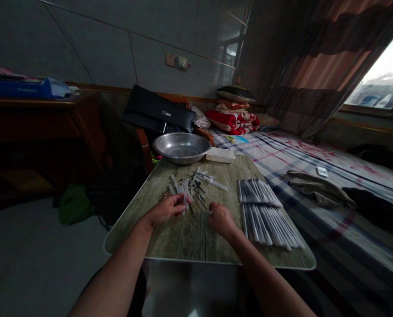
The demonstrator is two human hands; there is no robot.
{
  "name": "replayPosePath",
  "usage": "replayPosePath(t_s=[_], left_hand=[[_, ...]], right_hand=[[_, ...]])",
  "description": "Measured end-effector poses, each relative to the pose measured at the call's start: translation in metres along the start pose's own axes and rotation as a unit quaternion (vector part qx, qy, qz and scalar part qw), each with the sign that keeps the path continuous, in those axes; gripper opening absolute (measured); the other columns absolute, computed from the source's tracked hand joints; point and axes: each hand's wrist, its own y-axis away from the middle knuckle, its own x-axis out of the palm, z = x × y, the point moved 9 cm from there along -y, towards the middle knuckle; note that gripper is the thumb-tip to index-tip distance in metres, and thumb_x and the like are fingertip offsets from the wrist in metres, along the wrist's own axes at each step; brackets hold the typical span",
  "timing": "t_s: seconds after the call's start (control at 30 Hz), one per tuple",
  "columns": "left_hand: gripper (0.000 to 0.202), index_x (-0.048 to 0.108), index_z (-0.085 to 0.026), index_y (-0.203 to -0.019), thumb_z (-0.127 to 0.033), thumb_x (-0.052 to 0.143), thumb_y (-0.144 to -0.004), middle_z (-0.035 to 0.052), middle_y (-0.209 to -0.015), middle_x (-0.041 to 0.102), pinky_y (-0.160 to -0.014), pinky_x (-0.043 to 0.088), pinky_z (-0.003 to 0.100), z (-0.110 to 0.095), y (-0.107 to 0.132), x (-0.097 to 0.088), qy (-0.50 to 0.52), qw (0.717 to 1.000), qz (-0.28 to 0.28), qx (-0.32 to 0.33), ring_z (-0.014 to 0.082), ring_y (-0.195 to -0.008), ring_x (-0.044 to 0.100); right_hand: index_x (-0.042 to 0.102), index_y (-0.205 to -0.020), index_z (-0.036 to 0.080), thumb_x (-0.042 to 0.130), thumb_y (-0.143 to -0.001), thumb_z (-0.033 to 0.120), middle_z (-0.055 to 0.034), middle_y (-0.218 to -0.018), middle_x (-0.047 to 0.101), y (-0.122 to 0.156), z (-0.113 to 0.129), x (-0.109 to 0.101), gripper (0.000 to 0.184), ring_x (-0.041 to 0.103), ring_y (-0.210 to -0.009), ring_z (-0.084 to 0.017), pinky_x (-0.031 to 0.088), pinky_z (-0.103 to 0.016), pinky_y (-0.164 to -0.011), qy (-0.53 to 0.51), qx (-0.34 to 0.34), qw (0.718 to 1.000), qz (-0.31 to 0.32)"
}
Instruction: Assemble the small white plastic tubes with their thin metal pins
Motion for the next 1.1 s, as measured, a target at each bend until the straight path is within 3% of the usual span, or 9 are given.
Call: replayPosePath(t_s=[0.17, 0.3, 0.37, 0.43, 0.53, 0.63, 1.1], left_hand=[[0.027, 0.066, -0.017, -0.096, -0.037, 0.063, -0.078, 0.0002, -0.079, 0.059, -0.069, 0.041, 0.024, -0.001, -0.008, 0.001, -0.015, 1.000, -0.015, 0.020, 0.0116, -0.070, 0.050], [0.032, 0.067, -0.017, -0.103, -0.039, 0.059, -0.080, 0.0027, -0.081, 0.062, -0.065, 0.046, 0.027, 0.000, -0.015, -0.008, -0.077, 0.993, -0.066, 0.051, 0.0141, -0.069, 0.056], [0.029, 0.069, -0.018, -0.100, -0.036, 0.057, -0.080, 0.0055, -0.092, 0.063, -0.065, 0.048, 0.028, -0.008, -0.015, -0.017, -0.143, 0.977, -0.117, 0.104, 0.0165, -0.075, 0.060], [0.025, 0.071, -0.019, -0.097, -0.031, 0.055, -0.082, 0.0063, -0.097, 0.063, -0.074, 0.049, 0.031, -0.019, -0.010, -0.025, -0.216, 0.948, -0.167, 0.163, 0.0187, -0.085, 0.061], [0.024, 0.072, -0.021, -0.098, -0.026, 0.052, -0.085, 0.0055, -0.095, 0.064, -0.085, 0.047, 0.032, -0.027, -0.003, -0.032, -0.294, 0.910, -0.212, 0.201, 0.0190, -0.092, 0.061], [0.024, 0.071, -0.022, -0.099, -0.023, 0.051, -0.086, 0.0049, -0.096, 0.063, -0.084, 0.047, 0.031, -0.028, -0.001, -0.035, -0.328, 0.894, -0.227, 0.205, 0.0181, -0.091, 0.061], [0.025, 0.071, -0.023, -0.100, -0.022, 0.050, -0.087, 0.0041, -0.097, 0.063, -0.083, 0.047, 0.030, -0.030, 0.005, -0.041, -0.370, 0.868, -0.254, 0.212, 0.0176, -0.091, 0.062]], right_hand=[[0.066, -0.084, 0.014, 0.054, -0.065, 0.010, -0.0022, -0.070, 0.066, -0.006, -0.012, -0.012, 0.024, 0.059, -0.065, -0.013, 0.040, -0.022, -0.060, -0.177, -0.036, 0.983, 0.015], [0.058, -0.074, 0.017, 0.052, -0.064, 0.015, 0.0038, -0.059, 0.055, -0.005, -0.024, -0.023, 0.012, 0.049, -0.050, -0.009, 0.038, -0.019, -0.047, -0.339, -0.045, 0.939, 0.039], [0.053, -0.075, 0.018, 0.051, -0.066, 0.020, 0.0040, -0.061, 0.054, -0.002, -0.027, -0.027, 0.009, 0.050, -0.048, -0.009, 0.039, -0.019, -0.042, -0.411, -0.041, 0.910, 0.051], [0.050, -0.078, 0.019, 0.051, -0.068, 0.023, 0.0033, -0.063, 0.056, 0.002, -0.026, -0.030, 0.011, 0.054, -0.050, -0.010, 0.040, -0.018, -0.040, -0.449, -0.045, 0.891, 0.059], [0.053, -0.082, 0.018, 0.051, -0.070, 0.023, 0.0046, -0.060, 0.053, 0.007, -0.022, -0.031, 0.014, 0.051, -0.046, -0.009, 0.038, -0.017, -0.038, -0.442, -0.062, 0.892, 0.070], [0.056, -0.085, 0.017, 0.053, -0.071, 0.022, 0.0053, -0.057, 0.051, 0.012, -0.017, -0.029, 0.015, 0.049, -0.045, -0.007, 0.037, -0.016, -0.038, -0.421, -0.078, 0.899, 0.086], [0.058, -0.084, 0.016, 0.050, -0.066, 0.017, 0.0052, -0.058, 0.050, 0.017, -0.022, -0.030, 0.020, 0.047, -0.046, -0.007, 0.036, -0.016, -0.041, -0.387, -0.062, 0.915, 0.099]])
